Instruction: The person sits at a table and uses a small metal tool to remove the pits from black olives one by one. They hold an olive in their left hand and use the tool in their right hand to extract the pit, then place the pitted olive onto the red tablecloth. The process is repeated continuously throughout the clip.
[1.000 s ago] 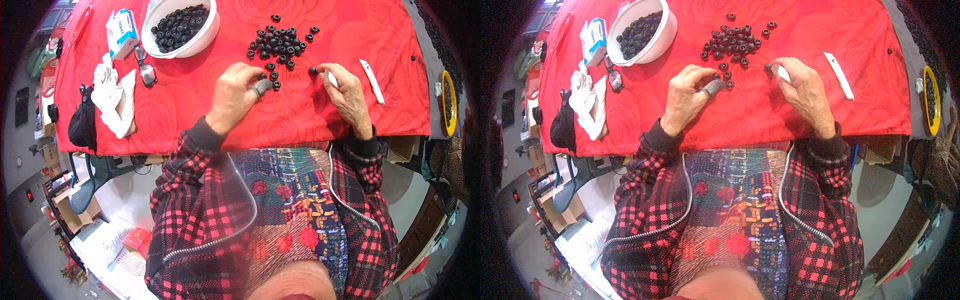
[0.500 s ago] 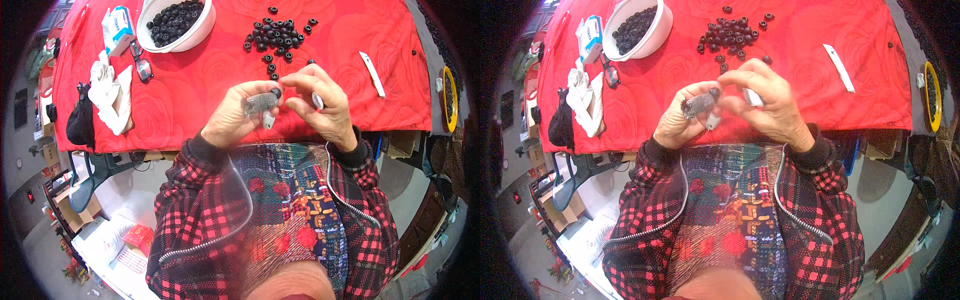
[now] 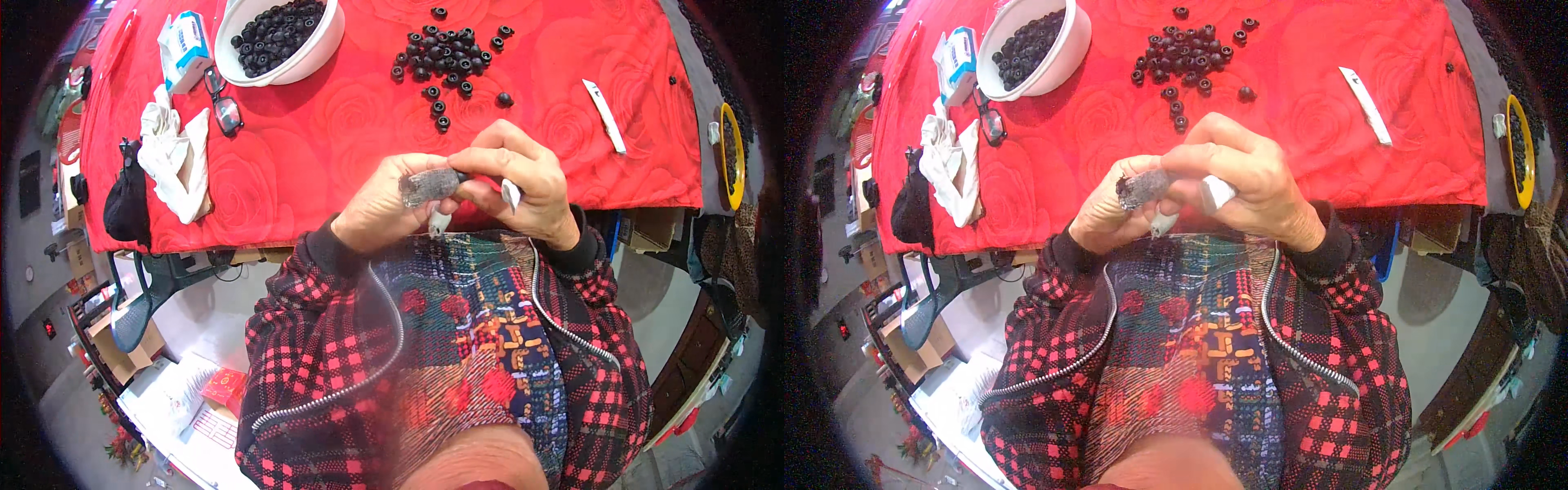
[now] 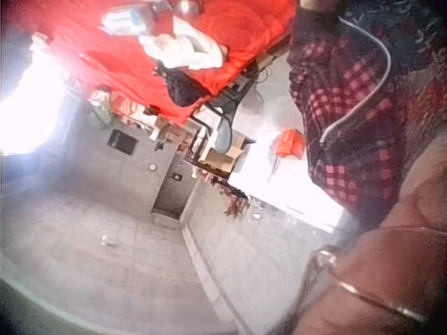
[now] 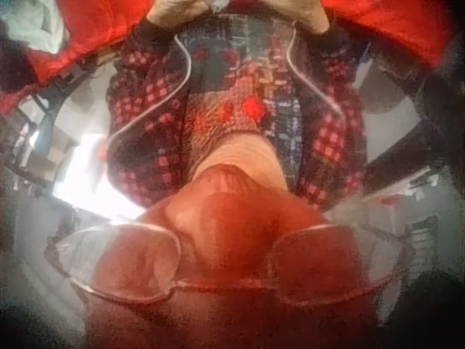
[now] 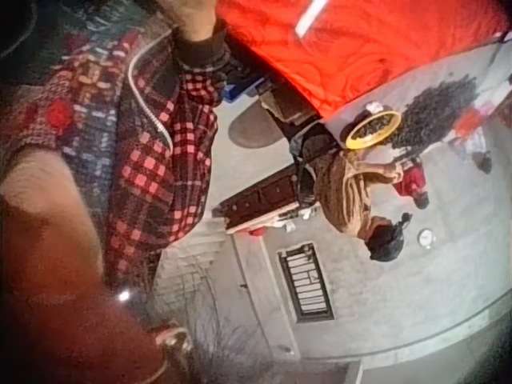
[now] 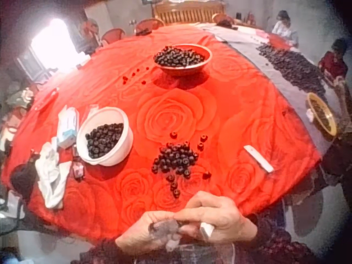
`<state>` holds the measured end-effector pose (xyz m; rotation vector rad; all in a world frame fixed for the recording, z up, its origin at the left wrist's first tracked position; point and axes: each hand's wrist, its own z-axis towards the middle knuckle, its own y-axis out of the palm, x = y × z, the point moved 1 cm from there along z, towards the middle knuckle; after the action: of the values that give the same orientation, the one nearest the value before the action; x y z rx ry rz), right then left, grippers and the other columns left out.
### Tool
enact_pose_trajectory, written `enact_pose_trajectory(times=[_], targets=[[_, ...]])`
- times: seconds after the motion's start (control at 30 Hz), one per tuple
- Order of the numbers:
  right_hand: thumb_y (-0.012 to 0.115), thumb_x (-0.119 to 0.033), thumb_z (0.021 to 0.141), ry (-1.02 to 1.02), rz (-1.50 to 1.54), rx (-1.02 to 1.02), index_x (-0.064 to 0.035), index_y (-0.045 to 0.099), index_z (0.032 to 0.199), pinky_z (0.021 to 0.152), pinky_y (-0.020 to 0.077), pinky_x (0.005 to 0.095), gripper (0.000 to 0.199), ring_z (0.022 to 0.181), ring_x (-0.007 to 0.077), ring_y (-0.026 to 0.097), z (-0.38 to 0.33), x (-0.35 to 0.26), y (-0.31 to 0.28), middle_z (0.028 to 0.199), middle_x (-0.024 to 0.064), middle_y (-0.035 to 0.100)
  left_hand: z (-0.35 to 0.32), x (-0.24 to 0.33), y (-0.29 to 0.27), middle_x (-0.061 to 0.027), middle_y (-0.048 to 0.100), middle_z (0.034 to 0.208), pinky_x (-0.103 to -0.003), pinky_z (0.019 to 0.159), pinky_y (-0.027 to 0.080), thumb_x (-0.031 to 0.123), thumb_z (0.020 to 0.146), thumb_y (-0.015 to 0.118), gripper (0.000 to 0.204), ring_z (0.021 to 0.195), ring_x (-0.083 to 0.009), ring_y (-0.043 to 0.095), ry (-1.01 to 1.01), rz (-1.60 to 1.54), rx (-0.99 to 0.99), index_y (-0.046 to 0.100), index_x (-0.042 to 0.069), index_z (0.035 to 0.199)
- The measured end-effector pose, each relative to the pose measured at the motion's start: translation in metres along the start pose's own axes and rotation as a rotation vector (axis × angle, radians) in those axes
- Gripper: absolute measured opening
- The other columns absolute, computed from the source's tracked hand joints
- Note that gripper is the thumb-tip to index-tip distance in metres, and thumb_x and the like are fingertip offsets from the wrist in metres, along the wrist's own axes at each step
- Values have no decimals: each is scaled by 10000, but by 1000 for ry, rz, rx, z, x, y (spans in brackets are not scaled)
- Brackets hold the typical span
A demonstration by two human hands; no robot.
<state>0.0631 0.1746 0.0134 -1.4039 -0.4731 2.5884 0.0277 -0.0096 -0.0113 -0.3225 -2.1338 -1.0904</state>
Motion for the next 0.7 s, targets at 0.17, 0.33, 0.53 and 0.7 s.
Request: enact_pose_trajectory(times=[0.17,0.33,0.53,0.7], targets=[[737,-29,675,-153,-151,114,-5,657,967,497,459,307,304,552,227,568,1,-13,2,728,89,584,-9,10,15,-18,624,856,-201,596,469,56,862,596,217,709,-71,579,73,-85,82,604,-2,1071],[768,-72,652,47,-160,60,25,592,1025,540,467,306,424,625,238,596,-6,-17,-7,804,115,601,-14,18,18,-70,625,884,-247,579,504,129,846,645,246,705,-131,595,209,36,77,607,-34,1026],[617,-127,824,476,280,6,20,518,1104,694,449,319,331,792,220,565,-13,-20,-18,930,129,545,-12,18,24,-75,612,901,-239,550,507,148,855,638,262,700,-125,587,250,73,122,603,-47,1026],[550,-55,868,300,0,-55,34,547,1048,660,445,329,201,742,267,563,-2,-15,-13,862,144,550,-9,16,26,-68,613,895,-242,570,507,142,859,633,272,701,-121,589,353,108,145,600,-39,1059]])
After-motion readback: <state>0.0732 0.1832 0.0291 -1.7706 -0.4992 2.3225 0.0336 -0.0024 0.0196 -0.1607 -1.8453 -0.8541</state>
